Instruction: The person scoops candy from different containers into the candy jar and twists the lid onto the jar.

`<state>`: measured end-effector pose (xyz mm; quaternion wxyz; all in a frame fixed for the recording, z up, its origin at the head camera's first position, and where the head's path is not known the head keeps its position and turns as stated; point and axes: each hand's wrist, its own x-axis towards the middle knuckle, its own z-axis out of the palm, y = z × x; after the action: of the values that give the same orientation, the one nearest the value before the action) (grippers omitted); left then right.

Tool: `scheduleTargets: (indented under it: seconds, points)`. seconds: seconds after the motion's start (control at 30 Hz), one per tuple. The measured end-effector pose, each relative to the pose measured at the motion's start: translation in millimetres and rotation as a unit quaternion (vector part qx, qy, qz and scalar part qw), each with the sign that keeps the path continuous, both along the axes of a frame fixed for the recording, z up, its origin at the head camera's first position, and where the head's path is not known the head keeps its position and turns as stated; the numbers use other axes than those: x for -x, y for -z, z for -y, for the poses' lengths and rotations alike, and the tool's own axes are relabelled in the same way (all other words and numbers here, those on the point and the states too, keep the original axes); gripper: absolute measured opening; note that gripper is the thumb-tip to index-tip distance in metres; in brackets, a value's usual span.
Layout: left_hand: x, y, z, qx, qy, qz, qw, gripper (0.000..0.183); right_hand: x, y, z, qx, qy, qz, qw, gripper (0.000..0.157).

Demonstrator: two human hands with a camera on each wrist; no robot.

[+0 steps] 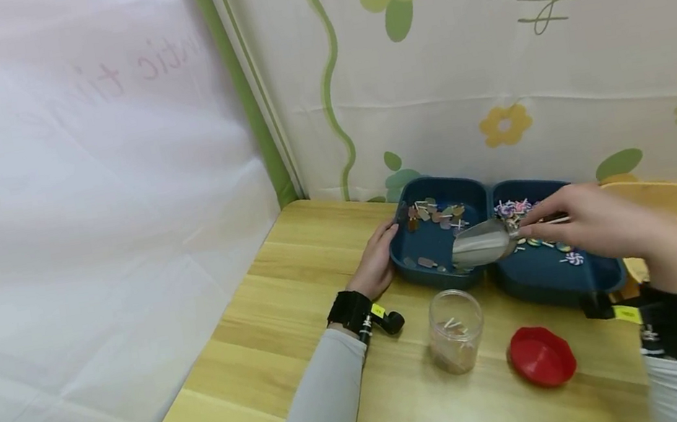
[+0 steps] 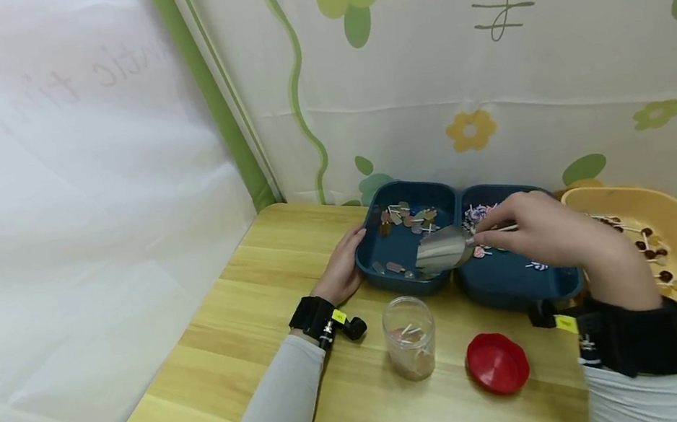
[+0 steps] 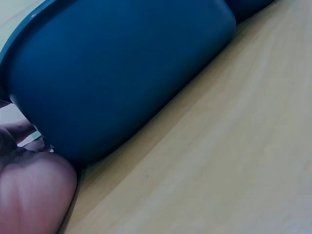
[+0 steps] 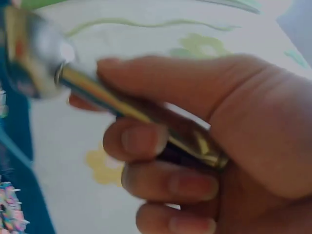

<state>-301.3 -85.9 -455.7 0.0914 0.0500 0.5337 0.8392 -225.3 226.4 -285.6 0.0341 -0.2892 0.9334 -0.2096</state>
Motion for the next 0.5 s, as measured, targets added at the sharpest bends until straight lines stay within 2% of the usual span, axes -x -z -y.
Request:
scheduleTargets:
  seconds: [0.2, 0.3, 0.5]
  points:
    - [-1.9, 2.0, -0.5, -0.005, -0.002, 0.019, 0.9998, 0.05, 15.1, 20.1, 32.6, -0.058, 0.0, -0.016, 0.998, 0.018]
    - [-3.0, 2.6, -0.5, -0.002, 0.004, 0.011, 0.9999, 0.051, 19.1, 31.3, 48.0, -0.052, -0.018, -0.016, 0.998, 0.017]
    - [-4.3, -0.7, 1.1, -0.013, 0.01, 0.004, 0.9999, 0.052, 27.8, 55.9, 72.2, -0.022, -0.07, 0.022, 0.997, 0.02]
